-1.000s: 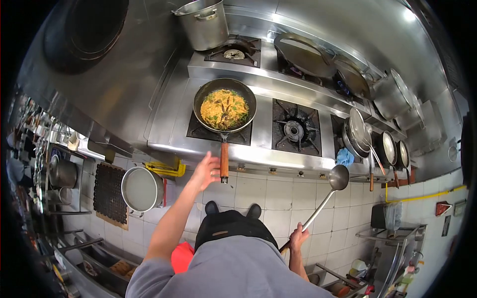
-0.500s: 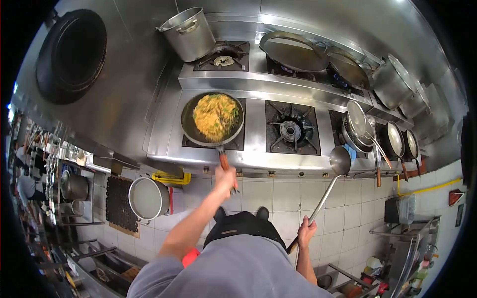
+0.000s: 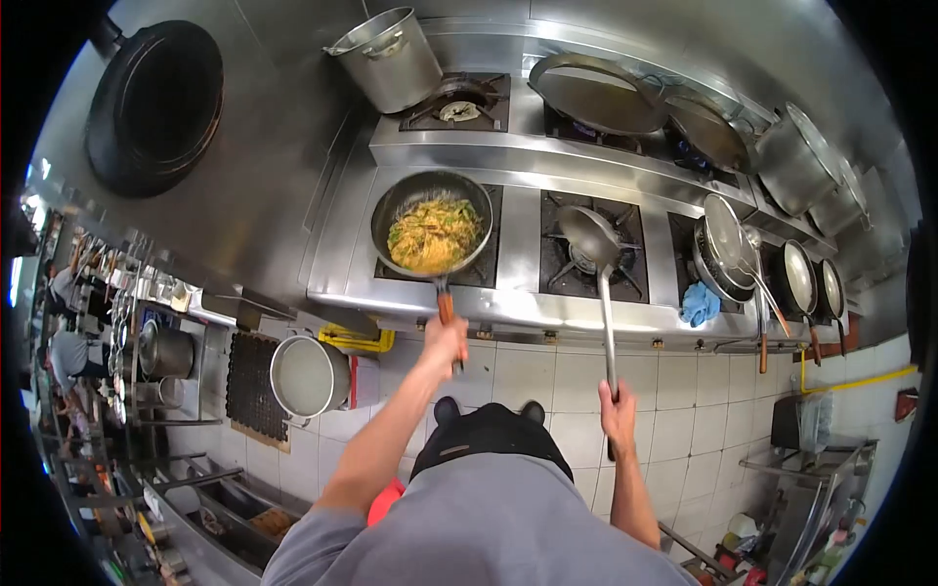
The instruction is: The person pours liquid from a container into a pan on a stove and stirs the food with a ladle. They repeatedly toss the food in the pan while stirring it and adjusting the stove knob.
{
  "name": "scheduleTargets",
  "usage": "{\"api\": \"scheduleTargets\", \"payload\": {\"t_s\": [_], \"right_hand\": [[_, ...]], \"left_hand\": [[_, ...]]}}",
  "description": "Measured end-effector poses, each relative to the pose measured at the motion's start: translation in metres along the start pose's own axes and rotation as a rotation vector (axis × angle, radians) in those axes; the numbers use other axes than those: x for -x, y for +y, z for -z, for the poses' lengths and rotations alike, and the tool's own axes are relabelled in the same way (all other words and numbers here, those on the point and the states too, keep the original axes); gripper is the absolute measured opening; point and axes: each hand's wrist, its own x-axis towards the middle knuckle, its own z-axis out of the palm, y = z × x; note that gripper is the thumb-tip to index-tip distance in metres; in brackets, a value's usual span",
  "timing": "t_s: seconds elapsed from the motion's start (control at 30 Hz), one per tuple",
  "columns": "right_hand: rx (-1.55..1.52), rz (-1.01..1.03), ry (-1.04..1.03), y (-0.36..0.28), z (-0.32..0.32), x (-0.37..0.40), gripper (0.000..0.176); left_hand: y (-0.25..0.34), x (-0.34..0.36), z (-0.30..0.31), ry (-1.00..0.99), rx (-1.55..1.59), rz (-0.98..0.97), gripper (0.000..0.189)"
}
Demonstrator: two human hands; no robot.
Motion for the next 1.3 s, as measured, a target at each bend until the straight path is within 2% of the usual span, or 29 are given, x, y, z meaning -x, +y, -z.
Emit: {"api": "scheduleTargets", "payload": {"t_s": [0.07, 0.13, 0.17, 0.2, 0.27, 0.3, 0.33, 0.4, 0.47, 0.53, 0.6, 0.67, 0.73, 0.8, 0.93, 1.0, 1.1, 1.2, 1.23, 1.3], "right_hand": [[-0.005, 0.043, -0.076, -0.045, 0.011, -0.022, 0.035], [0.18, 0.289, -0.181, -0.095, 0.027, -0.049, 0.033], [0.172, 0.297, -0.175, -0.118, 0.037, -0.06, 0.033], [0.316, 0.342, -0.298, -0.141, 0.048, -0.071, 0.033], [0.524, 0.433, -0.486, -0.181, 0.059, -0.089, 0.03], [0.624, 0.551, -0.47, -0.203, 0.058, -0.096, 0.032], [0.75, 0.569, -0.43, -0.228, 0.051, -0.099, 0.03], [0.829, 0.681, -0.379, -0.249, 0.032, -0.119, 0.027], [0.948, 0.714, -0.29, -0.263, 0.013, -0.129, 0.027], [0.933, 0.699, -0.281, -0.264, 0.017, -0.126, 0.027], [0.947, 0.646, -0.315, -0.266, 0.03, -0.117, 0.027], [0.987, 0.539, -0.399, -0.272, 0.036, -0.11, 0.027], [1.046, 0.568, -0.415, -0.284, 0.025, -0.106, 0.027], [1.062, 0.646, -0.314, -0.281, 0.002, -0.114, 0.027], [0.959, 0.65, -0.269, -0.274, 0.0, -0.115, 0.026], [0.942, 0.635, -0.282, -0.277, 0.016, -0.103, 0.026], [1.048, 0.535, -0.429, -0.288, 0.016, -0.093, 0.026], [1.044, 0.666, -0.291, -0.273, -0.024, -0.11, 0.026], [0.983, 0.708, -0.243, -0.271, -0.033, -0.116, 0.027], [0.965, 0.69, -0.232, -0.273, -0.026, -0.115, 0.027]], "left_hand": [[0.008, -0.005, -0.001, 0.035, 0.028, 0.006, 0.015], [0.028, 0.024, -0.006, 0.002, 0.04, 0.051, 0.022], [0.024, 0.042, 0.001, -0.032, 0.036, 0.065, 0.022], [0.038, 0.066, -0.002, 0.0, 0.023, 0.125, 0.024], [0.059, 0.064, 0.016, -0.092, 0.105, 0.182, 0.021], [0.071, 0.054, 0.017, -0.112, 0.149, 0.214, 0.022], [0.085, 0.042, 0.015, -0.135, 0.196, 0.239, 0.023], [0.08, 0.028, 0.011, -0.131, 0.181, 0.181, 0.02], [0.063, 0.042, 0.001, -0.074, -0.049, 0.0, 0.018], [0.023, 0.065, 0.003, -0.053, 0.02, -0.059, 0.015], [0.037, 0.084, 0.007, -0.079, 0.011, -0.009, 0.013], [0.061, 0.067, 0.014, -0.102, -0.009, 0.051, 0.012], [0.087, 0.046, 0.01, -0.121, -0.003, 0.062, 0.021], [0.089, 0.021, 0.004, -0.107, 0.047, 0.015, 0.022], [0.029, 0.063, 0.017, -0.078, 0.004, -0.081, 0.014], [0.035, 0.088, 0.019, -0.07, 0.02, -0.005, 0.013], [0.065, 0.059, 0.028, -0.124, -0.082, 0.079, 0.014], [0.078, 0.026, 0.016, -0.112, 0.044, 0.018, 0.017], [0.087, 0.043, 0.01, -0.08, -0.027, 0.018, 0.017], [0.044, 0.061, 0.02, -0.071, 0.004, -0.033, 0.018]]}}
